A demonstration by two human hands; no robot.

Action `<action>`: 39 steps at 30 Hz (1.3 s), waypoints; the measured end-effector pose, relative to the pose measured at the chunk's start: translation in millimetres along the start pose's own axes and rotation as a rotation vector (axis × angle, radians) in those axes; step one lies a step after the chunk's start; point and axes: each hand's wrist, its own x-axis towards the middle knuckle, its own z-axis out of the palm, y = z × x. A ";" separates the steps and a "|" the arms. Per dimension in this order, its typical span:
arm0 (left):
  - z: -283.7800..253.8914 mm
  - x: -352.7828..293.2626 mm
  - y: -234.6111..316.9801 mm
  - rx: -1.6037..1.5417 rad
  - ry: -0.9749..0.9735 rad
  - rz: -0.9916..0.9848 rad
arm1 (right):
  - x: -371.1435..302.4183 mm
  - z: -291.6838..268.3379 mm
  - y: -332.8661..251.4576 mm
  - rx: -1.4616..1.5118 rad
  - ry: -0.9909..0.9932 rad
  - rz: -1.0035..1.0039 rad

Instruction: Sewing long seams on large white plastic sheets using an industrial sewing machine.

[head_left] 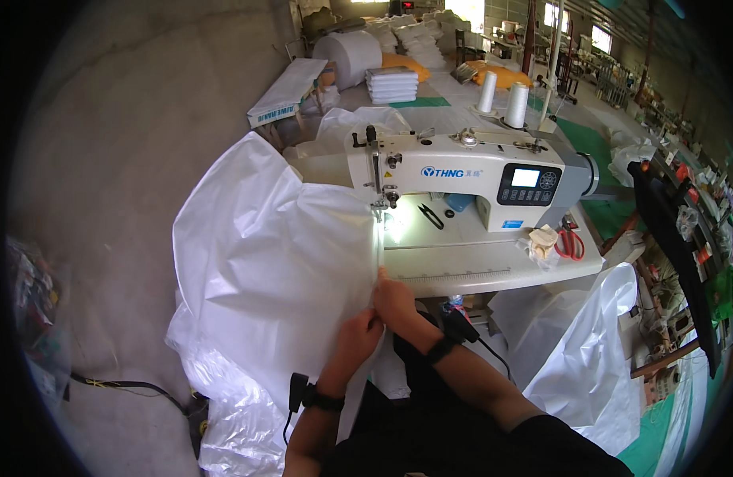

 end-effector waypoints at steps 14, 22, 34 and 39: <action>-114.3 21.9 -87.3 0.924 0.505 -0.169 | 59.6 -4.7 -4.4 -0.275 0.015 -0.038; -131.6 63.8 -105.9 0.798 0.298 -0.215 | 99.4 10.7 -0.8 -0.386 0.134 -0.055; -132.6 134.3 -115.4 0.833 0.150 -0.296 | 69.3 -9.5 -5.4 0.117 0.166 -0.077; -132.7 120.4 -144.4 0.972 0.222 -0.129 | -44.2 30.4 22.4 0.483 -0.344 0.029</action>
